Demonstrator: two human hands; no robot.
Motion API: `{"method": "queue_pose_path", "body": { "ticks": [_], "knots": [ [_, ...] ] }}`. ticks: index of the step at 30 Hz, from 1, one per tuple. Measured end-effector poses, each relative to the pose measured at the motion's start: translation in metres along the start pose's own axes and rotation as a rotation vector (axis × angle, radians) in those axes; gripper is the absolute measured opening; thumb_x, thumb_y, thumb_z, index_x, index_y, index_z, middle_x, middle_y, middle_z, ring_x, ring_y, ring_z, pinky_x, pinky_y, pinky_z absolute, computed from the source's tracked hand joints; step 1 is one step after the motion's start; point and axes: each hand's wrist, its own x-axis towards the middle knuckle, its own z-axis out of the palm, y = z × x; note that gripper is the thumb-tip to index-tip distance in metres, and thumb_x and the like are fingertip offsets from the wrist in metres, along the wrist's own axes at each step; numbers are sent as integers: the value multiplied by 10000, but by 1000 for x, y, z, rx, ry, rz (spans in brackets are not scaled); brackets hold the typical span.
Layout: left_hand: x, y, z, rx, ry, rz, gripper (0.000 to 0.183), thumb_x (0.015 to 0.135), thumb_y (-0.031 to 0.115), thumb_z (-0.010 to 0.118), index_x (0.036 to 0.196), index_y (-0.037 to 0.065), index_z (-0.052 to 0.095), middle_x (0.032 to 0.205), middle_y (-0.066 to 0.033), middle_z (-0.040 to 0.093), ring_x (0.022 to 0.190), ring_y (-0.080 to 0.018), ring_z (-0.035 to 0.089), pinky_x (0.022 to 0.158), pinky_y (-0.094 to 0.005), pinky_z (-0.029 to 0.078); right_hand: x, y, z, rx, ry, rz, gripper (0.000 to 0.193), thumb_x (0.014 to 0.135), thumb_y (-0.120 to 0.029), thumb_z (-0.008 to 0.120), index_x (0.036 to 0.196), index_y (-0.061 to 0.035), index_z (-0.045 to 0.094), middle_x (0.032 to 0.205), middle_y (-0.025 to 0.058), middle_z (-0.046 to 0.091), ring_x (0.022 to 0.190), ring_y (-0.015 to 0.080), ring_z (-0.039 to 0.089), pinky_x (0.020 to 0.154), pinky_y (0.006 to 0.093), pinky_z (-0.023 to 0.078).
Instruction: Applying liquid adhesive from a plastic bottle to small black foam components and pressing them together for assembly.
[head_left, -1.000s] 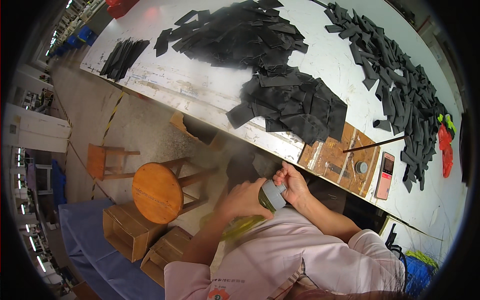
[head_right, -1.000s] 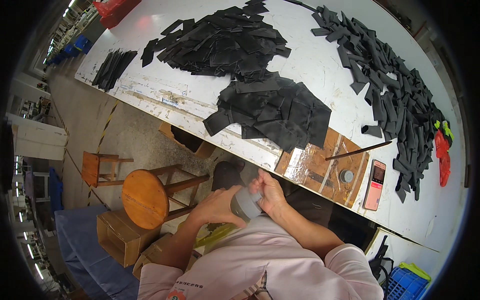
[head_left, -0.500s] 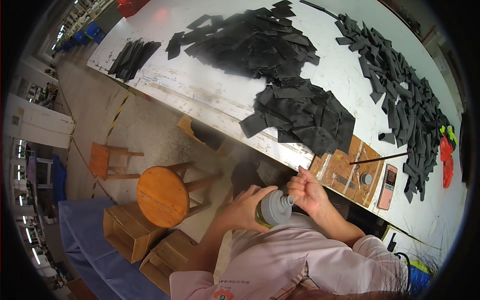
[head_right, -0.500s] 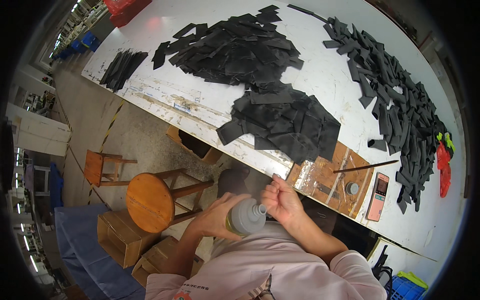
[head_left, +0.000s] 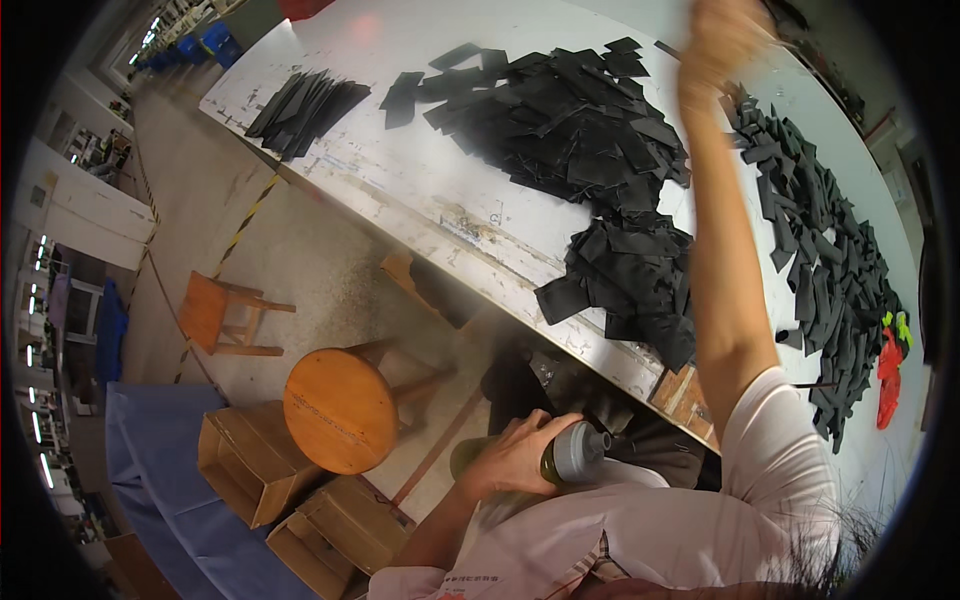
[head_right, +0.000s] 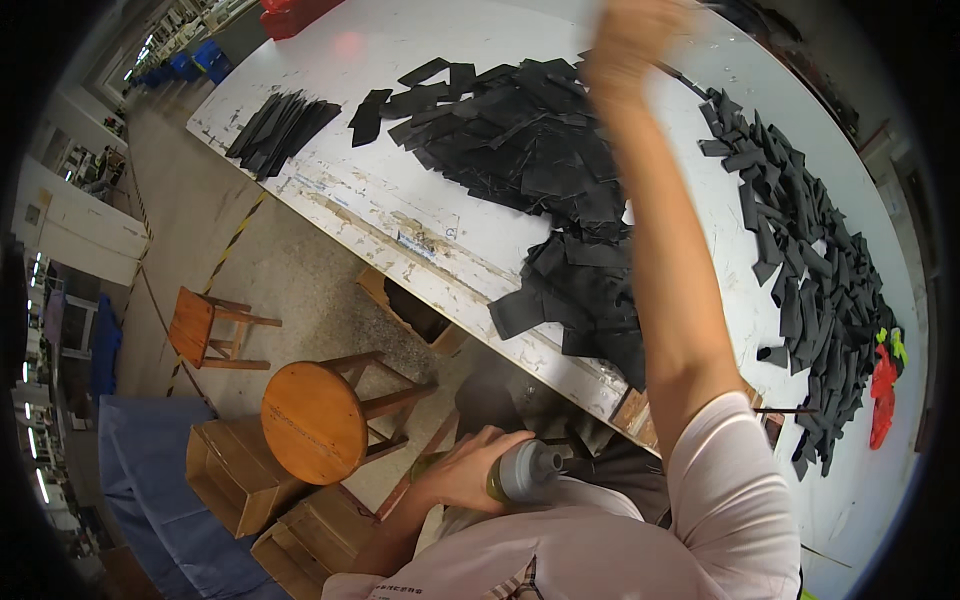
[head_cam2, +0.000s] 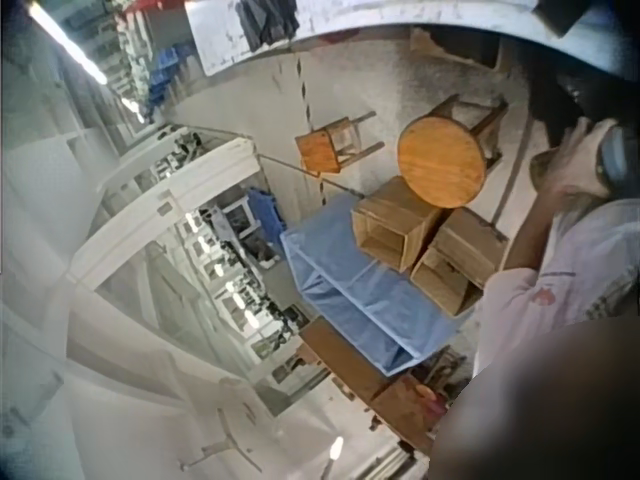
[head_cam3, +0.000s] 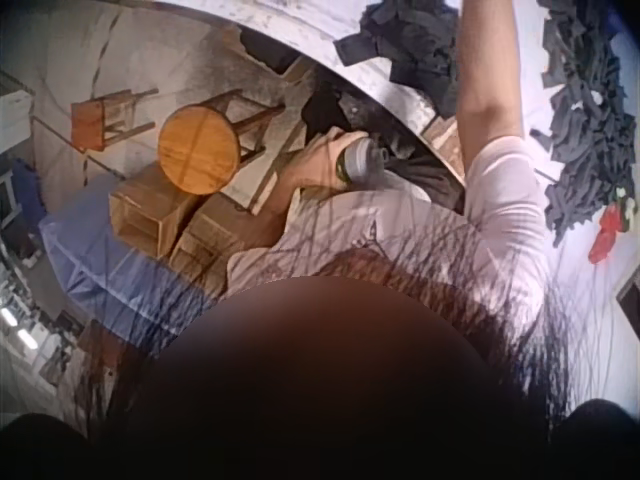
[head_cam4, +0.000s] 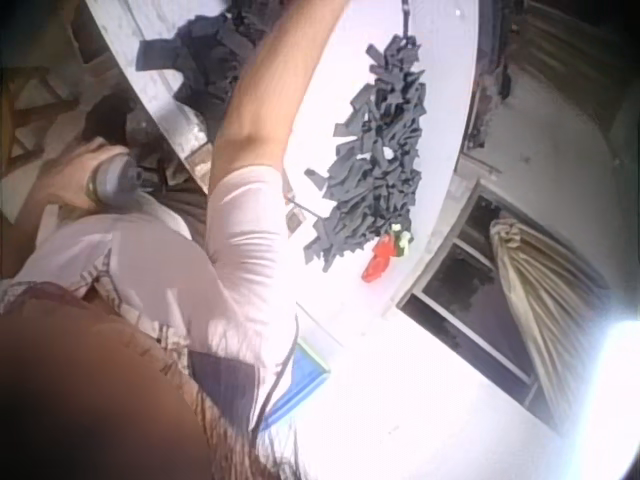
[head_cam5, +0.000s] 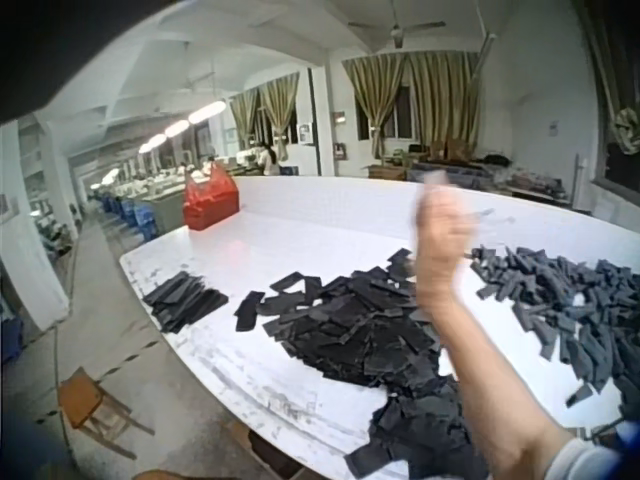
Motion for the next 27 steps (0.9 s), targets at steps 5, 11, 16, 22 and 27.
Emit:
{"method": "queue_pose_path", "body": {
  "ticks": [5, 11, 16, 22, 27],
  "knots": [
    [3, -15, -4, 9, 1, -55, 916, 487, 285, 753, 1282, 163, 314, 1117, -194, 405, 1033, -383, 416, 892, -438, 351, -78, -42, 137, 312, -927, 759, 327, 798, -258, 509, 613, 3, 577, 596, 143, 568, 514, 236, 511, 490, 338, 407],
    [9, -19, -8, -2, -36, -127, 921, 479, 307, 751, 1279, 161, 317, 1106, -197, 411, 1016, -405, 420, 882, -439, 364, -2, -59, 93, 614, -366, 743, 434, 868, -304, 475, 486, -105, 422, 439, -40, 376, 396, 63, 292, 387, 237, 248],
    [21, -17, -6, 11, -47, -56, 894, 489, 300, 743, 1272, 196, 324, 1068, -197, 422, 972, -413, 431, 867, -440, 369, 35, 86, 79, 409, -13, 176, 373, 873, -238, 473, 539, -74, 445, 483, -17, 413, 413, 78, 331, 402, 250, 275],
    [25, -18, -6, 3, 18, -46, 861, 500, 284, 728, 1261, 226, 330, 1018, -208, 432, 932, -413, 441, 852, -437, 365, -64, 115, 117, -270, -777, 541, 412, 816, -394, 483, 636, -46, 609, 587, 98, 586, 552, 206, 545, 598, 349, 427],
    [16, -17, 0, 8, -2, -84, 860, 491, 280, 726, 1256, 226, 337, 1007, -212, 430, 922, -404, 445, 841, -431, 365, -12, 29, 51, 243, -204, 533, 331, 856, -257, 510, 603, -44, 512, 540, 14, 475, 456, 88, 381, 411, 262, 292]
  ]
}}
